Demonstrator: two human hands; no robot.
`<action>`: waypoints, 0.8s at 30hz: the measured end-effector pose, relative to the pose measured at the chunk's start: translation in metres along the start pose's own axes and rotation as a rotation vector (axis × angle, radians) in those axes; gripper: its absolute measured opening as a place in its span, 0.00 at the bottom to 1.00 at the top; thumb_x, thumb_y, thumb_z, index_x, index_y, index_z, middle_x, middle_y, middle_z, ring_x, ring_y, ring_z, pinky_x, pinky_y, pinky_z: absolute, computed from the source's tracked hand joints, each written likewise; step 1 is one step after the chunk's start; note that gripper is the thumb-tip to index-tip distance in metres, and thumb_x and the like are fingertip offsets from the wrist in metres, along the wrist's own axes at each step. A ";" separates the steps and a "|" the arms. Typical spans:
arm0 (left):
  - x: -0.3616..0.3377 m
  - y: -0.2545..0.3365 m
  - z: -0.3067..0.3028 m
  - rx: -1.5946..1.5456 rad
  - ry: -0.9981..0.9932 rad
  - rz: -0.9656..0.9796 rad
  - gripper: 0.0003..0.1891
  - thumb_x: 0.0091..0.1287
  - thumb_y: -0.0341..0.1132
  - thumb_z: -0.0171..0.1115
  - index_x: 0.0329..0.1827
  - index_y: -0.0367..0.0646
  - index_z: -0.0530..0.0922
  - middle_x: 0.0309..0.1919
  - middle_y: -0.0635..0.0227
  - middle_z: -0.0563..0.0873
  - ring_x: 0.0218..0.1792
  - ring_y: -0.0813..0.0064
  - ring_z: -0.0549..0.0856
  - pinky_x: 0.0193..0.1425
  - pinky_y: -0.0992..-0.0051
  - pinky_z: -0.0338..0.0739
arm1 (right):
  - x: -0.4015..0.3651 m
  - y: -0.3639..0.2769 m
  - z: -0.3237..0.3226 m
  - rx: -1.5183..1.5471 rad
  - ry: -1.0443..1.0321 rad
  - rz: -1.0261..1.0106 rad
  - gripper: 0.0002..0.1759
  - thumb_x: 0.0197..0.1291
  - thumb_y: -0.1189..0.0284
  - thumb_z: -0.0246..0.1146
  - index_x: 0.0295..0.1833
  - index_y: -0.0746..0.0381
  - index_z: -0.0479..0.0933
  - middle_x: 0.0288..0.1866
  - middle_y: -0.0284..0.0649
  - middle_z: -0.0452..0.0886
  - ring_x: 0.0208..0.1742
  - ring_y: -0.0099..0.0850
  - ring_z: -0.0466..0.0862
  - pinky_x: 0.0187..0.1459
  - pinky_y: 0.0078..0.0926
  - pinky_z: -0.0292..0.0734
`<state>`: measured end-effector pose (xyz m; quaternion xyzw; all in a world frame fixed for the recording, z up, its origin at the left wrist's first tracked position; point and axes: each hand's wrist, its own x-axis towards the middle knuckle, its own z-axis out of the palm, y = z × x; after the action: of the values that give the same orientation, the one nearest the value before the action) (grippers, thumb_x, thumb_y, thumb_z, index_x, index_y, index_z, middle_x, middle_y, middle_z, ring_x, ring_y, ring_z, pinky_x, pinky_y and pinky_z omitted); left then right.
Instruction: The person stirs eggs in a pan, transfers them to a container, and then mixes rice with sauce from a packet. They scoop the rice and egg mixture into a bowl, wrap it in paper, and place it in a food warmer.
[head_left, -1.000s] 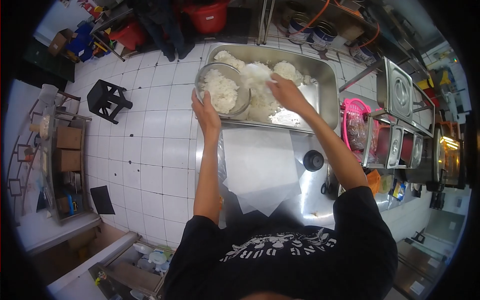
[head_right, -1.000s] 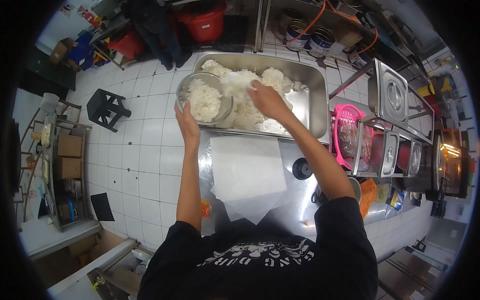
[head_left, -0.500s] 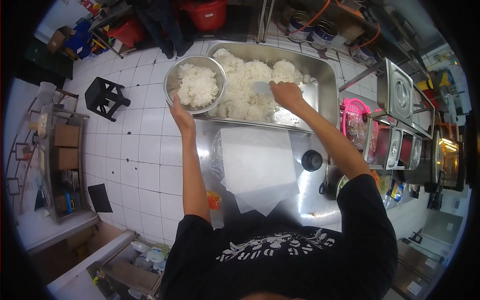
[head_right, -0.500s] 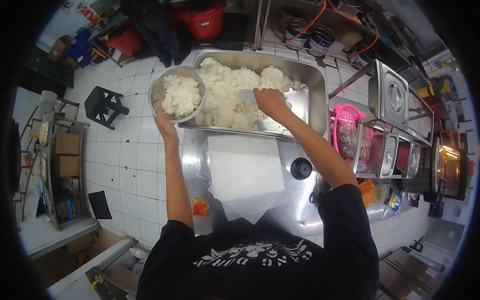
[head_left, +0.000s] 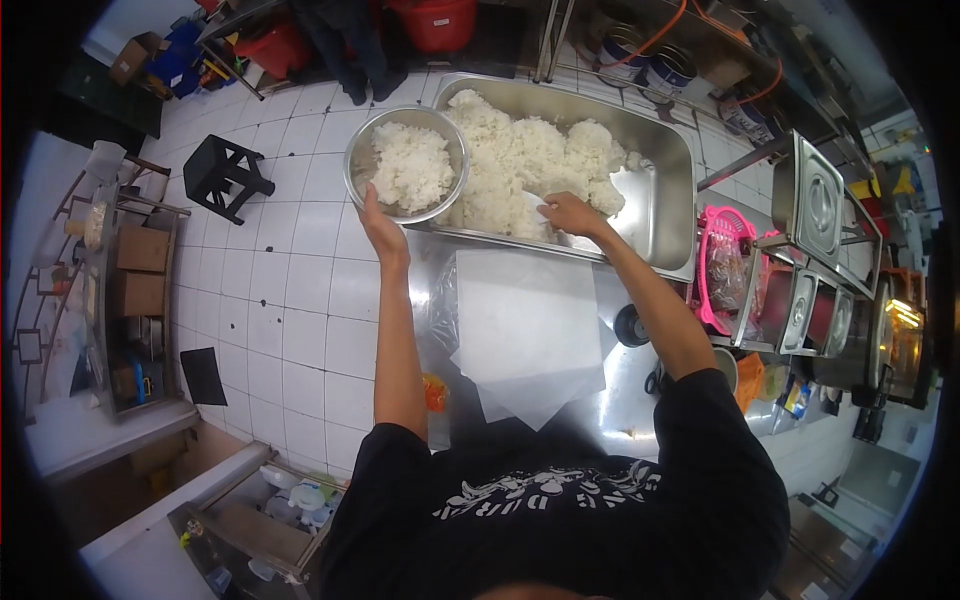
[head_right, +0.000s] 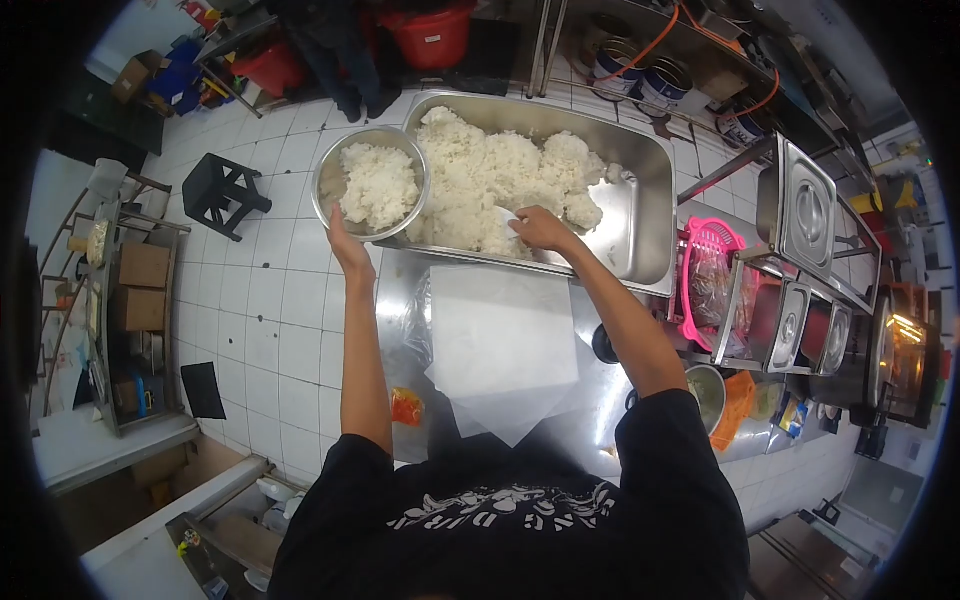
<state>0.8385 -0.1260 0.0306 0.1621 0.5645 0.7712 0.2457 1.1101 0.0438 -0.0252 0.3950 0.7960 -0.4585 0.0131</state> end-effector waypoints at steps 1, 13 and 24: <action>-0.001 -0.001 -0.001 0.000 0.001 -0.002 0.27 0.74 0.43 0.44 0.68 0.32 0.62 0.64 0.55 0.70 0.64 0.64 0.70 0.68 0.70 0.61 | -0.002 -0.003 -0.001 0.000 -0.001 0.001 0.20 0.63 0.59 0.56 0.35 0.69 0.76 0.23 0.46 0.79 0.27 0.35 0.80 0.36 0.35 0.74; 0.000 -0.001 0.001 -0.003 -0.052 0.001 0.27 0.75 0.44 0.43 0.70 0.33 0.59 0.65 0.55 0.69 0.64 0.64 0.69 0.69 0.70 0.60 | 0.022 -0.030 0.012 0.123 0.120 -0.148 0.19 0.63 0.60 0.57 0.35 0.69 0.75 0.21 0.45 0.77 0.24 0.32 0.77 0.32 0.32 0.73; -0.016 0.030 0.024 0.345 0.006 0.033 0.29 0.74 0.48 0.41 0.70 0.37 0.60 0.65 0.48 0.69 0.64 0.55 0.71 0.67 0.64 0.62 | -0.017 -0.047 -0.022 0.426 -0.110 0.053 0.13 0.65 0.61 0.57 0.38 0.61 0.73 0.20 0.28 0.68 0.17 0.15 0.60 0.16 0.16 0.52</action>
<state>0.8585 -0.1238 0.0672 0.2089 0.6865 0.6673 0.1996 1.0991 0.0368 0.0273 0.3840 0.6685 -0.6367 -0.0153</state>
